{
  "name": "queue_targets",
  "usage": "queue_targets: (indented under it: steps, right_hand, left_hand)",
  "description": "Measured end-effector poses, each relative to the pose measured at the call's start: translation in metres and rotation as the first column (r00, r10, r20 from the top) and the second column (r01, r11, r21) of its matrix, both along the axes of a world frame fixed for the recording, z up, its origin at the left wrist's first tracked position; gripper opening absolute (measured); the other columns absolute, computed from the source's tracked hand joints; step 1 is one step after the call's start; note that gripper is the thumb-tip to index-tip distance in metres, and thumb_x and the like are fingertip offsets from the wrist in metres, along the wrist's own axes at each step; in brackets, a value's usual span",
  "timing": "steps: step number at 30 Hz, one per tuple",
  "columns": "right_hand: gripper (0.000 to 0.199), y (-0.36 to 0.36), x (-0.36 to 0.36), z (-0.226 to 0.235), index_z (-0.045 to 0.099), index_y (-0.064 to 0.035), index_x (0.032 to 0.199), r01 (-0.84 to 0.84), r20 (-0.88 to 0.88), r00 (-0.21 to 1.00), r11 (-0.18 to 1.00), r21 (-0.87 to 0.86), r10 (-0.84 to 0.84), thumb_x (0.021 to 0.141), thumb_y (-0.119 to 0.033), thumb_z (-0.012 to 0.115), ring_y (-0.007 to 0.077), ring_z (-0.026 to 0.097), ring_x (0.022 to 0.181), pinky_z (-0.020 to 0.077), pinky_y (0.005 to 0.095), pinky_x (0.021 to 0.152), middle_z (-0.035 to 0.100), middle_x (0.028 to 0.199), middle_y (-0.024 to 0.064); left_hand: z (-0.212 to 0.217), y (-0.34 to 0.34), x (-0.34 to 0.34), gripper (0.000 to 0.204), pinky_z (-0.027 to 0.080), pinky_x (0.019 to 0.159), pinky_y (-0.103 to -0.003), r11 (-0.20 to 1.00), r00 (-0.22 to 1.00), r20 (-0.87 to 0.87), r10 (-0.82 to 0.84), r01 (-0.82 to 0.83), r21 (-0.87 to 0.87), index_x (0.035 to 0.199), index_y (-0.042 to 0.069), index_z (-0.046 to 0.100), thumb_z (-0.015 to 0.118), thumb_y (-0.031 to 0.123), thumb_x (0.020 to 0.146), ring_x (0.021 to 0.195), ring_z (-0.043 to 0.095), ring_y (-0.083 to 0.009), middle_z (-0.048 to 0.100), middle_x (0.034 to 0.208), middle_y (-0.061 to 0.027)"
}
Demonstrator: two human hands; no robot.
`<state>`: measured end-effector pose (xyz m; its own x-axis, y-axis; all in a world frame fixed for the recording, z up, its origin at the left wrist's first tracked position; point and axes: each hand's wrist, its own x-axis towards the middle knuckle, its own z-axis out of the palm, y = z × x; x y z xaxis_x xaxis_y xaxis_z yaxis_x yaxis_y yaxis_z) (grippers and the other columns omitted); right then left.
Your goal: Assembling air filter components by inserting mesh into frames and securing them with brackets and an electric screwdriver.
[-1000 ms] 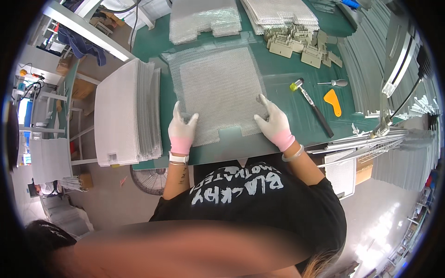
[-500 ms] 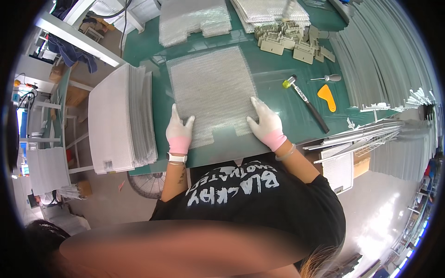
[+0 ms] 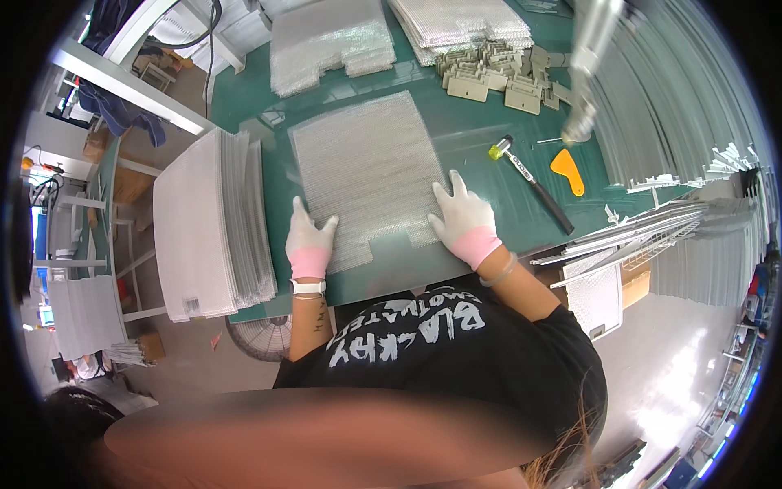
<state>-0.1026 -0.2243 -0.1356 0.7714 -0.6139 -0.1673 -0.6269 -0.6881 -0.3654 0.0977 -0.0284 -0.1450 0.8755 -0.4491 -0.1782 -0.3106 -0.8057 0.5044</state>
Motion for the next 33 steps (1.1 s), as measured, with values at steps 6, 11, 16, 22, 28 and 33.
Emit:
queue_targets:
  steps: [6, 11, 16, 22, 28, 33]
  right_hand:
    - [0.035, -0.113, 0.054, 0.016, 0.071, -0.0075, 0.097, -0.337, 0.303, 0.877, 0.927, -0.164, 0.372, 0.087, -0.040, 0.061, 0.0384, 0.063, 0.098, 0.0500, 0.0481, 0.088, 0.066, 0.099, 0.0195]
    - [0.055, -0.229, 0.192, 0.031, 0.061, -0.0061, 0.123, 0.243, 0.391, 0.913, 0.926, -0.289, -0.118, 0.087, -0.047, 0.060, 0.0393, 0.059, 0.114, 0.0486, 0.0474, 0.096, 0.060, 0.121, 0.0242]
    - [0.074, -0.264, 0.246, 0.036, 0.056, -0.0120, 0.137, 0.496, -0.040, 0.860, 0.851, -0.169, -0.509, 0.078, -0.054, 0.068, 0.0328, 0.052, 0.130, 0.0458, 0.0437, 0.104, 0.052, 0.141, 0.0197]
    - [0.066, -0.297, 0.227, 0.077, 0.067, -0.0003, 0.119, 0.332, 0.148, 0.930, 0.942, 0.057, -0.336, 0.078, -0.052, 0.064, 0.0404, 0.065, 0.110, 0.0490, 0.0469, 0.098, 0.068, 0.116, 0.0244]
    - [0.094, -0.300, 0.198, 0.081, 0.050, 0.0077, 0.136, 0.447, 0.569, 0.736, 0.895, 0.000, -0.368, 0.072, -0.057, 0.077, 0.0391, 0.057, 0.123, 0.0448, 0.0401, 0.107, 0.058, 0.131, 0.0282]
    - [0.083, -0.290, 0.166, 0.088, 0.047, 0.0118, 0.136, 0.385, 0.952, 0.184, 0.909, 0.160, -0.246, 0.078, -0.036, 0.081, 0.0321, 0.054, 0.126, 0.0408, 0.0379, 0.110, 0.055, 0.134, 0.0279]
  left_hand:
    - [-0.025, 0.014, 0.034, 0.078, 0.031, 0.113, -0.052, 0.929, 0.850, 0.377, -0.367, 0.355, 0.104, 0.144, 0.013, 0.047, 0.079, 0.032, 0.076, 0.137, 0.035, -0.0423, 0.042, 0.147, -0.0204]
    - [-0.033, 0.003, 0.043, 0.076, 0.022, 0.117, -0.056, 0.855, 0.803, 0.293, -0.519, 0.484, 0.187, 0.143, 0.011, 0.047, 0.076, 0.039, 0.078, 0.138, 0.033, -0.0445, 0.036, 0.152, -0.0196]
    - [-0.009, 0.003, 0.013, 0.086, 0.020, 0.116, -0.058, 0.914, 0.806, 0.456, -0.378, 0.403, 0.044, 0.146, 0.003, 0.037, 0.077, 0.035, 0.077, 0.139, 0.030, -0.0463, 0.035, 0.150, -0.0241]
    - [-0.010, 0.038, -0.015, 0.093, 0.019, 0.117, -0.058, 0.903, 0.861, 0.402, -0.311, 0.399, -0.157, 0.145, -0.003, 0.033, 0.080, 0.033, 0.073, 0.138, 0.029, -0.0481, 0.033, 0.149, -0.0276]
    - [-0.003, 0.040, -0.031, 0.094, 0.020, 0.117, -0.057, 0.875, 0.852, 0.391, -0.349, 0.446, -0.191, 0.146, -0.003, 0.030, 0.080, 0.030, 0.073, 0.138, 0.029, -0.0477, 0.032, 0.150, -0.0273]
    - [-0.004, 0.037, -0.042, 0.086, 0.024, 0.116, -0.053, 0.825, 0.862, 0.394, -0.319, 0.457, -0.331, 0.146, -0.003, 0.033, 0.076, 0.023, 0.077, 0.140, 0.030, -0.0456, 0.035, 0.149, -0.0272]
